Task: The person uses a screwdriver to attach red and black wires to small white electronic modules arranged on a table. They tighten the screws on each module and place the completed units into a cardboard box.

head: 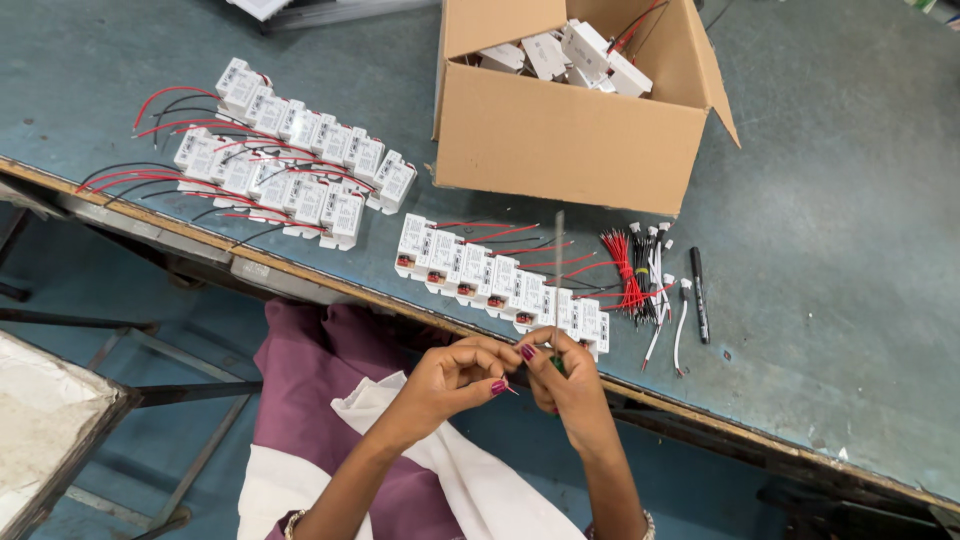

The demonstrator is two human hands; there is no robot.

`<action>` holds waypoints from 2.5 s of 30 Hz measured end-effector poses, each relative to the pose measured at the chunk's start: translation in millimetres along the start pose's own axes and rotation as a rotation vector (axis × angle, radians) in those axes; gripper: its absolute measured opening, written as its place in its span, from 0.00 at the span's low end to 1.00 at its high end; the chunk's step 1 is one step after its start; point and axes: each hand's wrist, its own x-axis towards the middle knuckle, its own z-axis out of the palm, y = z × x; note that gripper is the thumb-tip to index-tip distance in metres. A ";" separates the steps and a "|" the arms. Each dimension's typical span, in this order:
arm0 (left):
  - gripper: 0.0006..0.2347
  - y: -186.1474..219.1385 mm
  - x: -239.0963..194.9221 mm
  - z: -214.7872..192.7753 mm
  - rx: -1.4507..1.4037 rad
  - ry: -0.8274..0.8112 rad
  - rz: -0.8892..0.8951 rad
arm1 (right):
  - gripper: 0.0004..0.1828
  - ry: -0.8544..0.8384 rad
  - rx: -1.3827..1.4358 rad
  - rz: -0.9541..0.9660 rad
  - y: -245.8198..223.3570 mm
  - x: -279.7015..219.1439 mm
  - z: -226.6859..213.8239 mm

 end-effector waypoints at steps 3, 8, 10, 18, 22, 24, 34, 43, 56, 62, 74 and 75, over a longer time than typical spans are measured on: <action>0.04 -3.3 2.1 2.5 0.018 -0.037 0.052 | 0.12 -0.060 0.007 0.116 3.0 1.0 -2.4; 0.04 -16.2 2.5 13.4 0.324 0.030 0.169 | 0.14 -0.043 -0.021 0.256 18.3 2.0 -2.4; 0.04 -18.6 3.0 13.8 0.361 0.087 0.190 | 0.16 -0.075 -0.038 0.323 29.4 2.8 1.9; 0.07 -16.9 -2.3 -0.9 -0.123 0.230 -0.048 | 0.23 -0.159 0.017 0.347 48.5 -11.4 47.1; 0.06 -16.3 -17.2 -22.1 -0.208 0.289 0.006 | 0.19 -0.240 -0.046 0.341 38.0 -11.3 71.1; 0.05 -13.7 -25.9 -34.5 -0.295 0.349 0.019 | 0.22 -0.233 -0.166 0.311 37.8 -9.0 87.7; 0.06 3.0 -135.0 -142.0 -0.421 0.797 0.170 | 0.25 -0.506 -0.392 0.294 77.7 7.5 246.7; 0.05 34.9 -196.3 -198.1 -0.489 0.984 0.413 | 0.32 -0.788 -0.742 0.142 60.5 10.8 312.3; 0.05 42.2 -53.0 -150.7 -0.102 0.915 0.358 | 0.40 -0.833 -0.858 -0.045 118.1 82.2 153.4; 0.05 29.0 28.3 -151.4 0.135 0.805 0.213 | 0.34 -0.814 -0.774 -0.011 79.4 72.5 27.6; 0.05 -31.6 64.5 -189.0 0.726 0.827 0.318 | 0.20 -0.322 -0.832 -0.113 -129.7 54.1 -57.5; 0.05 -44.2 63.4 -198.1 0.768 0.834 0.324 | 0.19 -0.257 -0.818 -0.132 -139.1 56.1 -52.7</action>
